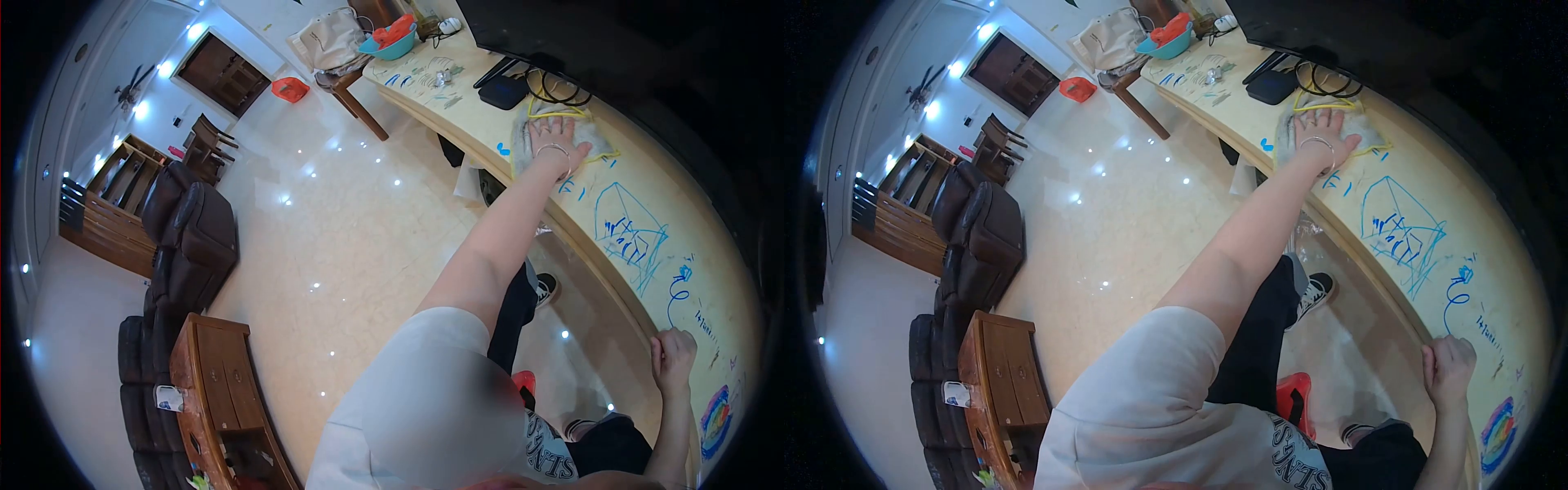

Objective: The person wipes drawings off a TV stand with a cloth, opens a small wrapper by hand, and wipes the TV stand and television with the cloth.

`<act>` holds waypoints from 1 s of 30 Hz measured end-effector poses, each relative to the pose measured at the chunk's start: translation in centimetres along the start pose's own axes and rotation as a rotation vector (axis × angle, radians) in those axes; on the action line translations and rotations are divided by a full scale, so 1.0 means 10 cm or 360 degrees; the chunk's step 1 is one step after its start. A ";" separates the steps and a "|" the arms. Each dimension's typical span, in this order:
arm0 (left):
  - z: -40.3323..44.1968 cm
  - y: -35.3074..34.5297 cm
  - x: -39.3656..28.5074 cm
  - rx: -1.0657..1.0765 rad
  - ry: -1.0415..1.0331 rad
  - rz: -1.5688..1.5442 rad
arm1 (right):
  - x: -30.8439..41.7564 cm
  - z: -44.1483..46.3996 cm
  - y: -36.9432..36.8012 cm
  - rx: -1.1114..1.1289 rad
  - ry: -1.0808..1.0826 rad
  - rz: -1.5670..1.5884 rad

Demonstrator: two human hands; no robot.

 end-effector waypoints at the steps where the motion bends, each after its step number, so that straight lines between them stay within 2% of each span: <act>1: -0.05 0.00 -0.06 -0.0001 0.0040 0.0019 | 0.01 0.01 -0.01 -0.0006 0.0002 -0.0009; 2: -0.10 0.01 -0.14 -0.0006 0.0079 0.0036 | 0.01 0.01 -0.01 -0.0013 0.0006 -0.0020; 5: -0.45 -0.07 -0.61 0.0036 -0.0092 0.0021 | 0.02 0.02 0.00 -0.0018 0.0025 -0.0007; 7: -0.85 -0.06 -1.00 0.0122 -0.0362 -0.0006 | 0.03 0.01 0.00 -0.0014 0.0049 -0.0023; 10: -1.51 -0.38 -1.65 0.0258 -0.0987 0.0041 | 0.07 -0.02 0.03 -0.0056 0.0130 -0.0040; 13: -2.21 -0.64 -1.96 0.0349 -0.1564 -0.0012 | 0.08 -0.08 0.08 -0.0159 0.0235 -0.0035; 16: -2.35 -0.71 -1.96 0.0231 -0.1741 -0.0215 | 0.04 -0.17 0.10 -0.0186 0.0254 -0.0017; 19: -2.09 -0.61 -1.81 0.0355 -0.1725 -0.0243 | 0.08 -0.14 0.09 -0.0184 0.0296 -0.0035; 21: -1.73 -0.54 -1.65 0.0155 -0.1509 -0.0111 | 0.12 -0.10 0.06 -0.0144 0.0308 -0.0023; 25: -0.82 -0.40 -1.08 0.0028 -0.0909 0.0025 | 0.14 -0.01 -0.02 -0.0020 0.0273 0.0026; 29: -0.28 -0.01 -0.28 0.0020 -0.0276 -0.0005 | 0.06 -0.02 -0.02 -0.0019 0.0121 0.0055; 30: -0.25 0.03 -0.20 0.0038 -0.0236 -0.0005 | 0.07 -0.02 -0.01 -0.0030 0.0131 0.0054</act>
Point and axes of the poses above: each hand's wrist, its own z-axis towards the middle knuckle, its own y-axis out of the back of the hand, x = y × z, the point moved 7 cm from there along z, towards the middle knuckle, and after that the axes turned 13 degrees about y, right-handed, at the moved point
